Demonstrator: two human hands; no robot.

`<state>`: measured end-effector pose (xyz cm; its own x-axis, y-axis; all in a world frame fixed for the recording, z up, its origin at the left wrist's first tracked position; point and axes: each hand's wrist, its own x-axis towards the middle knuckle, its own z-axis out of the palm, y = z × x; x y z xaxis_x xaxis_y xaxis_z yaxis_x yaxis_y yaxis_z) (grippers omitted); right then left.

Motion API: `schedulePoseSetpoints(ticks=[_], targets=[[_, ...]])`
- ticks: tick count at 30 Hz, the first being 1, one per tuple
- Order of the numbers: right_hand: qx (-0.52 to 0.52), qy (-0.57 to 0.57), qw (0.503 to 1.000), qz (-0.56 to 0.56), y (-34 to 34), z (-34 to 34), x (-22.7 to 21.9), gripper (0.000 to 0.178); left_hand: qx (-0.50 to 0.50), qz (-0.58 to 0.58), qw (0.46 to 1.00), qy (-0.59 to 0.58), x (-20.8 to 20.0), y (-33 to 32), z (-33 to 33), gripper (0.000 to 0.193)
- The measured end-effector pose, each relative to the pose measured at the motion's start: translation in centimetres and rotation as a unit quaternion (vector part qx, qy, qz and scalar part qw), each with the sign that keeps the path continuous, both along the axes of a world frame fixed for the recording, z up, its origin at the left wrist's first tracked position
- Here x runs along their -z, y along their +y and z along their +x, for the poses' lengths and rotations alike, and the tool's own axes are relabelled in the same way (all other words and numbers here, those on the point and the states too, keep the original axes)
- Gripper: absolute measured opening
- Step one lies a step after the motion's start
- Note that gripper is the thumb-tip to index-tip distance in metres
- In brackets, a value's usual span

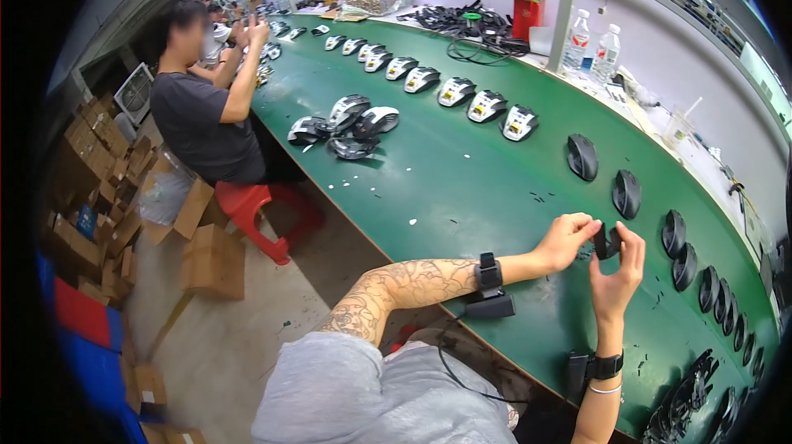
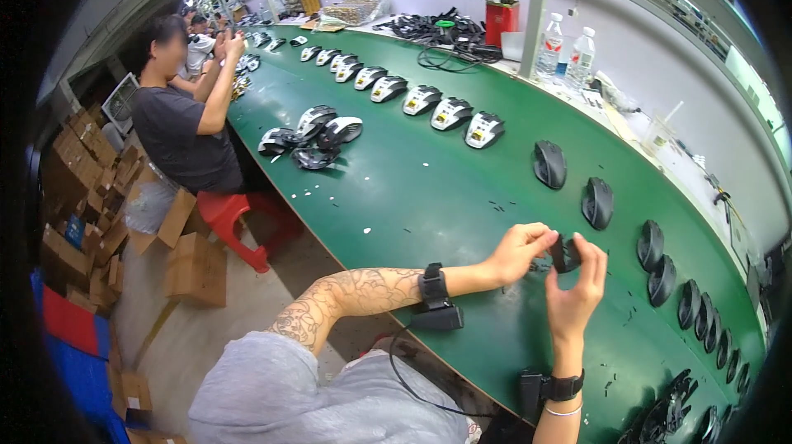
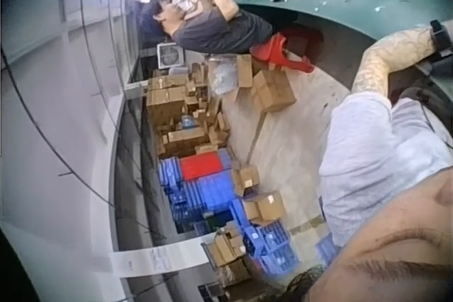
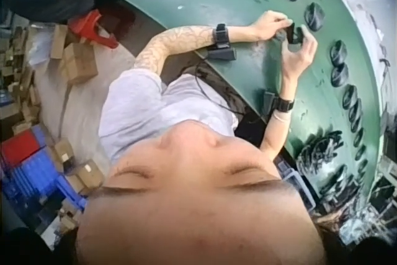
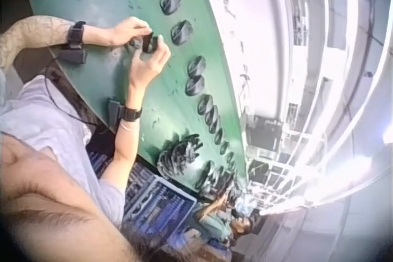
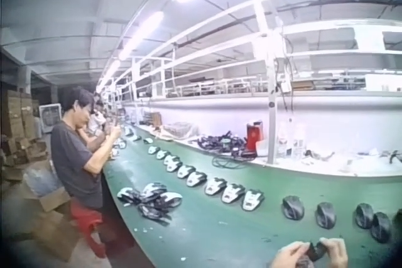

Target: Assembling the shell and internal components of computer mice on a production line.

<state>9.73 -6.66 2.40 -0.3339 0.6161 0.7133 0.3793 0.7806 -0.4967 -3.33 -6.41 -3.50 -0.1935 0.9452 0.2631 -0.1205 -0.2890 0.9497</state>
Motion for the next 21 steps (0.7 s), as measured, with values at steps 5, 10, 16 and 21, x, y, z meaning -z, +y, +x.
schedulePoseSetpoints(ticks=[5,10,16,21], targets=[[0.022,0.005,1.000,-0.006,0.3,1.2,0.6,0.057,0.065,-0.038,0.997,-0.036,-1.0,0.3,0.1,0.030],[0.071,-0.010,0.995,0.065,1.9,1.2,0.9,0.050,-0.128,0.061,0.926,0.349,-3.8,5.3,-8.5,0.037],[0.104,0.025,0.991,0.085,3.7,3.1,1.7,0.041,-0.170,-0.177,0.693,0.678,-4.0,15.1,-20.2,0.088],[0.084,0.051,0.994,0.053,4.1,3.1,2.4,0.039,-0.128,-0.220,0.687,0.681,-3.2,15.9,-21.9,0.093]])
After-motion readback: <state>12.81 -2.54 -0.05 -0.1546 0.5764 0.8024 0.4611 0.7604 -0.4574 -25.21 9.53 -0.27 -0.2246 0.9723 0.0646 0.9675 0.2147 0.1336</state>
